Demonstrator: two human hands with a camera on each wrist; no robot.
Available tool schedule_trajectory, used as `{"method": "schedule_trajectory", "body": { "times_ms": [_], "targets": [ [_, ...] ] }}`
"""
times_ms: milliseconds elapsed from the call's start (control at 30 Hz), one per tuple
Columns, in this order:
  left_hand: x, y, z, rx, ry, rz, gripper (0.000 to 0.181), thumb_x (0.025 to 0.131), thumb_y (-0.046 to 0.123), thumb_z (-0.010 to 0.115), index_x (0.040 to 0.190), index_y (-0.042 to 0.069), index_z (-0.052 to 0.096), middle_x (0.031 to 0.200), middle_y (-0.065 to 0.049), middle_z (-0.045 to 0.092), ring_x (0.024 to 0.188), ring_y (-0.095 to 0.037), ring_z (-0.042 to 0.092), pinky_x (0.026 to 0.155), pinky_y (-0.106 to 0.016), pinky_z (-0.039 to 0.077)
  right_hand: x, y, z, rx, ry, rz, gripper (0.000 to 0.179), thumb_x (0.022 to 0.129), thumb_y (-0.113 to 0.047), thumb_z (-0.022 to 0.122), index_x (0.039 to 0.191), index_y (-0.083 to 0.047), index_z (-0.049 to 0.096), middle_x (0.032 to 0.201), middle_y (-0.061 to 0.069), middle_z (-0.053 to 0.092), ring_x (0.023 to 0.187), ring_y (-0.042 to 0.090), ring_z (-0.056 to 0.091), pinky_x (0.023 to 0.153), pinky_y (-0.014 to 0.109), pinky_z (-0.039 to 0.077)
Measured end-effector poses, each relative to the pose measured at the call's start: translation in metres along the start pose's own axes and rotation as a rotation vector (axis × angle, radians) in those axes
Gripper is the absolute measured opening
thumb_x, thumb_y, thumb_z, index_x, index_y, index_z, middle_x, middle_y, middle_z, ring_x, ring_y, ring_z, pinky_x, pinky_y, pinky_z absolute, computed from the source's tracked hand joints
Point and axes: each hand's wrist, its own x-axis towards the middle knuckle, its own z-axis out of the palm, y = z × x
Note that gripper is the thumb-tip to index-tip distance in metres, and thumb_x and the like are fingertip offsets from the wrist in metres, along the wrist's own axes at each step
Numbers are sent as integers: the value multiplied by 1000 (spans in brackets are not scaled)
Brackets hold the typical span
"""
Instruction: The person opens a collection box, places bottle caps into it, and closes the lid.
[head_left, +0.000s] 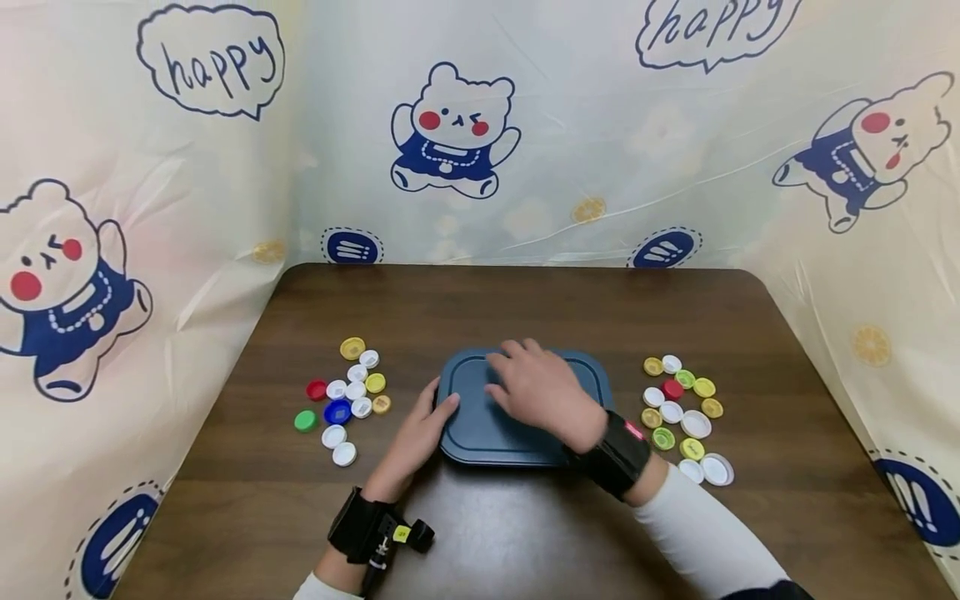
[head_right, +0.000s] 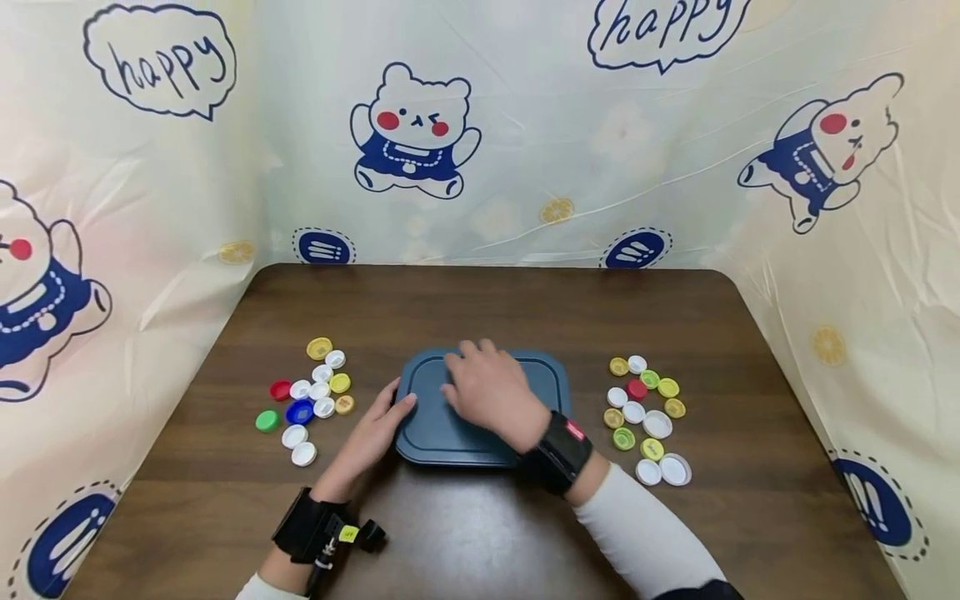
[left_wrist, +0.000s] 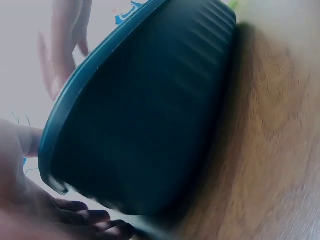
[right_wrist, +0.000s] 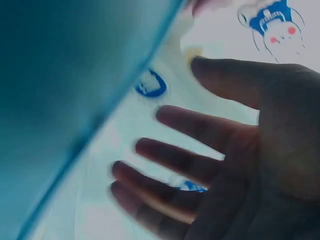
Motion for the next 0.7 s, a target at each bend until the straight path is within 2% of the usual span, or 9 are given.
{"method": "schedule_trajectory", "body": {
  "times_ms": [133,233,400,600,700],
  "targets": [
    [3,-2,3,-109,-14,-22,72,106,44,45,161,4,19,165,-20,24,152,-34,21,122,-54,19,33,-9,12,18,4,-126,49,104,-38,54,146,-12,54,146,11,53,132,30,51,107,45,45],
    [5,-3,3,-171,-42,-4,69,108,44,39,162,5,16,167,-18,18,153,-33,16,123,-54,15,50,-12,18,43,-1,-162,47,106,-36,51,146,-12,54,144,10,55,132,29,52,108,44,45],
    [6,-3,0,-209,-74,32,67,110,44,32,162,6,14,168,-16,13,154,-32,10,124,-54,9,67,-14,18,127,-86,-149,45,107,-35,49,145,-13,56,145,8,55,134,28,49,109,44,44],
    [5,-5,-1,-192,-72,7,69,109,47,33,162,6,17,168,-17,16,154,-32,12,123,-54,9,79,-12,18,200,-221,-107,48,104,-39,55,145,-15,57,147,8,52,133,30,47,109,42,42],
    [5,-7,1,-175,-84,7,69,108,48,33,162,8,19,167,-16,19,154,-31,14,124,-53,10,84,-5,22,255,-263,-89,47,101,-39,60,141,-14,60,142,9,53,129,30,48,108,42,41]
  ]
}}
